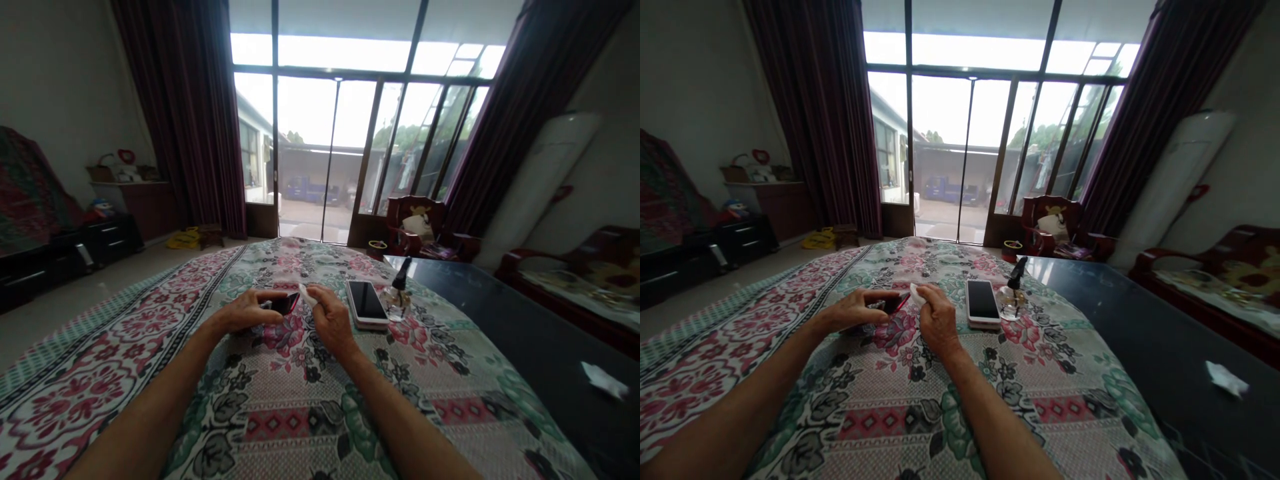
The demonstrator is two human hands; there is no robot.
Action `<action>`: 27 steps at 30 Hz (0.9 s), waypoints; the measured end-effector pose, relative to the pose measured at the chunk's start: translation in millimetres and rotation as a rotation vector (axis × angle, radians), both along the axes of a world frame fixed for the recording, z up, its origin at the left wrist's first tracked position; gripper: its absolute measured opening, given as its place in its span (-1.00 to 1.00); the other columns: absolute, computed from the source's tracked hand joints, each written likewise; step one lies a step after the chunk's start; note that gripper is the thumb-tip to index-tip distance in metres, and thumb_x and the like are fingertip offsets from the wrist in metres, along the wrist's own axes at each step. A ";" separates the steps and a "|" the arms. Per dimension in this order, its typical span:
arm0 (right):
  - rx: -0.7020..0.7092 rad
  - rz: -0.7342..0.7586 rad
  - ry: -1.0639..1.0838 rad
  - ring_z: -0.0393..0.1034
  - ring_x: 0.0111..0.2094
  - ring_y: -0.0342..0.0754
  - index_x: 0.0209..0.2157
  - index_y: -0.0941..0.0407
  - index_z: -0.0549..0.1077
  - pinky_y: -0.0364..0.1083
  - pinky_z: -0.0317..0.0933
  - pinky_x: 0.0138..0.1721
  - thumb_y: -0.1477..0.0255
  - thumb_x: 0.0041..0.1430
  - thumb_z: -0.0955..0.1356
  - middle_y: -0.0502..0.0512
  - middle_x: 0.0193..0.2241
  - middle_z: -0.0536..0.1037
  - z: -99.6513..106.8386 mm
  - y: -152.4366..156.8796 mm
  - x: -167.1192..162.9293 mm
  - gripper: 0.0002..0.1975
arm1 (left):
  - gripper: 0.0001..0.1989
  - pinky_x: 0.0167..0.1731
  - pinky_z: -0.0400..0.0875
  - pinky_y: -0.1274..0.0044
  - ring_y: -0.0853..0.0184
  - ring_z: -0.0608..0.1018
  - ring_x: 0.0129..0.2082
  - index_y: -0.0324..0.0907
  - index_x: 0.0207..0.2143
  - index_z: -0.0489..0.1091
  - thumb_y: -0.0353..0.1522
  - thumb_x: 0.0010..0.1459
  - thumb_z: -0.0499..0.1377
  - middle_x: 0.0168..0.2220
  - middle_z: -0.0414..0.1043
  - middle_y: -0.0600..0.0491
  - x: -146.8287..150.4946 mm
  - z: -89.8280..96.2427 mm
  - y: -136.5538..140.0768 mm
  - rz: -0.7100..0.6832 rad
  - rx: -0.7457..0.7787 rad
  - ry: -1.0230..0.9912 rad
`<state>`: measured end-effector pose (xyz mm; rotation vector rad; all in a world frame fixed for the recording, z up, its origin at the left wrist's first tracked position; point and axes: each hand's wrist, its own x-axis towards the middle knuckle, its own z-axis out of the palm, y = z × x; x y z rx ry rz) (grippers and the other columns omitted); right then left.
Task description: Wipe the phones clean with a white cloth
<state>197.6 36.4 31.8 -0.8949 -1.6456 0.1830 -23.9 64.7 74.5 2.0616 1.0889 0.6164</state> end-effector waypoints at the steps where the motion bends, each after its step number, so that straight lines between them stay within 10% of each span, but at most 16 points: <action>1: -0.006 0.017 -0.014 0.42 -0.01 -0.05 -0.13 0.09 0.53 0.00 0.27 0.09 0.66 0.06 0.19 0.13 -0.08 0.55 1.0 -1.9 -1.9 -0.56 | -0.39 0.11 0.26 0.32 0.13 0.47 0.07 -0.04 0.11 0.41 -0.22 -0.05 0.30 0.06 0.50 0.06 0.6 0.1 -0.4 -0.004 0.001 -0.016; 19: 0.043 0.012 -0.037 0.41 -0.03 -0.04 -0.10 0.09 0.53 -0.01 0.30 0.04 0.70 0.06 0.19 0.15 -0.10 0.53 12.6 -10.5 -7.1 -0.54 | -0.49 0.05 0.30 0.35 0.13 0.48 0.01 -0.08 0.06 0.46 -0.23 0.01 0.25 0.02 0.52 0.02 3.4 1.3 -5.0 -0.081 -0.109 -0.212; 27: 0.065 0.021 -0.063 0.39 -0.02 -0.03 -0.08 0.08 0.52 0.01 0.29 0.05 0.69 0.09 0.18 0.14 -0.10 0.52 21.2 -15.8 -11.7 -0.54 | -0.51 -0.26 0.36 0.48 0.29 0.48 -0.34 -0.16 0.01 0.51 -0.20 0.01 0.21 -0.29 0.58 0.04 2.5 -1.3 -3.2 -0.045 -0.157 -0.253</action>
